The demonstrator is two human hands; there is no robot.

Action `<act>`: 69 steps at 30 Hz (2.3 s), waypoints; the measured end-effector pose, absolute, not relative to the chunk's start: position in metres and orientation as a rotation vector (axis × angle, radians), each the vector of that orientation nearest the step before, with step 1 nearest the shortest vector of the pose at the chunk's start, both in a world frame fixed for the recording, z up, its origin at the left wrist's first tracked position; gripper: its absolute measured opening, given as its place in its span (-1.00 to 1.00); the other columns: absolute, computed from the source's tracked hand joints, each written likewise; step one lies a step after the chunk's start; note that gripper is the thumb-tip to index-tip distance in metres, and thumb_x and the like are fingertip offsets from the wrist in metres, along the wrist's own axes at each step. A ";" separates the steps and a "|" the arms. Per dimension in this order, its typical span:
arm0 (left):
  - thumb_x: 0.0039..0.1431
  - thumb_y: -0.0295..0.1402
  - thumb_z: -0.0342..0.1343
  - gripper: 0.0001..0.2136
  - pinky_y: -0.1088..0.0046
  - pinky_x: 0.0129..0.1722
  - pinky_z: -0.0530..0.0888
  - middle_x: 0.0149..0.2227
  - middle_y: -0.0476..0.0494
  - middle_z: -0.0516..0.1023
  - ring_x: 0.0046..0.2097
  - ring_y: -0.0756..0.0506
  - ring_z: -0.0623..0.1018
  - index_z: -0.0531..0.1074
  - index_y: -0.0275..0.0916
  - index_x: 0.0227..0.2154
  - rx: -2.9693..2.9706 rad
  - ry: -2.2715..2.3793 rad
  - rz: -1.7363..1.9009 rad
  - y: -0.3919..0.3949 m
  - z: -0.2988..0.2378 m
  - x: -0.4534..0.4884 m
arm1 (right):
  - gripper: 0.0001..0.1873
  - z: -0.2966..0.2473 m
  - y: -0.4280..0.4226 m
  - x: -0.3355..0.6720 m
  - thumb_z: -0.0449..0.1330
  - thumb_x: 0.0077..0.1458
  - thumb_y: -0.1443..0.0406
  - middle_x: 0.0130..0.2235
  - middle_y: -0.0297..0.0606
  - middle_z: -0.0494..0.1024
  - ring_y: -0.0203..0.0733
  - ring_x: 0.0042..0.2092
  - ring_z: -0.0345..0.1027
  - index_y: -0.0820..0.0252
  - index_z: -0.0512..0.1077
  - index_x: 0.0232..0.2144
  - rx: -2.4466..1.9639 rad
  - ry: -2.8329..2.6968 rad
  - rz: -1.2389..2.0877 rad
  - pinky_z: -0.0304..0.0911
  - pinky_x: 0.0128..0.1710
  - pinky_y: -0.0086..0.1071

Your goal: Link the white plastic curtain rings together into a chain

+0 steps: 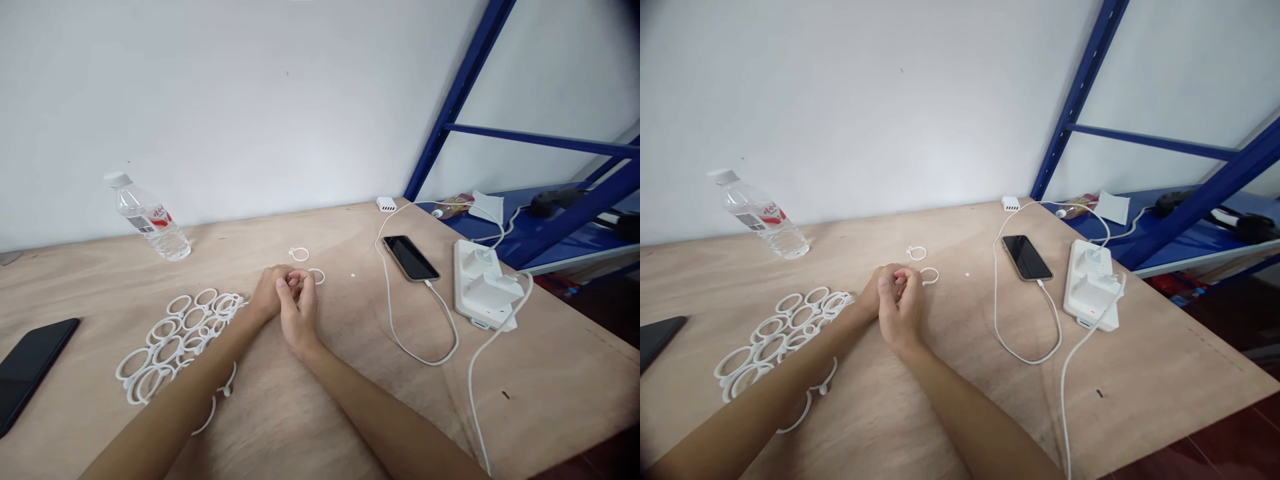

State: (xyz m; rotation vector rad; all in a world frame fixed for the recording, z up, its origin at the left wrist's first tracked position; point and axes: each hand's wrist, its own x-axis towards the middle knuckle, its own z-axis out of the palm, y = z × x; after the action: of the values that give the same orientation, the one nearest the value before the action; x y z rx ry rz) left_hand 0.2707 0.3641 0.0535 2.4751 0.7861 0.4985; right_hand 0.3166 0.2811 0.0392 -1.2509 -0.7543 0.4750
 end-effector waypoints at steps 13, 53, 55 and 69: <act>0.00 -0.34 0.00 -0.87 0.38 -0.25 0.32 -0.42 -0.09 0.48 -0.32 -0.10 0.43 0.43 -0.22 -0.47 2.567 0.889 0.607 0.356 0.077 0.241 | -0.86 0.036 0.284 0.317 0.10 0.10 0.26 -0.26 -0.29 0.33 -0.24 -0.27 0.24 0.14 0.27 -0.26 -1.255 -0.744 0.438 0.21 -0.24 -0.35; 0.11 -0.18 0.11 -0.67 0.40 -0.20 0.47 -0.24 -0.10 0.62 -0.22 -0.12 0.58 0.46 -0.22 -0.09 2.342 1.092 0.901 0.323 0.067 0.162 | -0.84 0.043 0.280 0.316 0.12 0.08 0.30 -0.34 -0.27 0.57 -0.23 -0.33 0.36 0.18 0.51 -0.42 -1.088 -1.218 0.844 0.21 -0.33 -0.39; 0.12 -0.23 0.08 -0.70 0.45 -0.28 0.46 -0.30 -0.09 0.61 -0.30 -0.08 0.58 0.46 -0.23 -0.11 2.453 1.054 0.954 0.321 0.067 0.162 | -0.86 0.042 0.280 0.316 0.15 0.05 0.29 -0.34 -0.27 0.56 -0.22 -0.32 0.37 0.17 0.51 -0.39 -1.088 -1.152 0.859 0.21 -0.33 -0.39; 0.05 -0.33 0.02 -0.72 0.48 -0.37 0.40 -0.42 -0.06 0.54 -0.42 -0.04 0.50 0.46 -0.29 -0.19 2.523 1.015 0.814 0.314 0.072 0.169 | -0.86 0.046 0.283 0.321 0.18 0.02 0.32 -0.42 -0.28 0.51 -0.22 -0.33 0.35 0.18 0.54 -0.49 -1.053 -1.094 0.836 0.22 -0.32 -0.37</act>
State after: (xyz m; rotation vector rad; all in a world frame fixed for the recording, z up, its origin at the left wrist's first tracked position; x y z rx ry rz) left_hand 0.1691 0.3139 0.0717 2.5228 1.0151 0.8143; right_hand 0.3210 0.2834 0.0458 -1.0528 -1.0940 0.8358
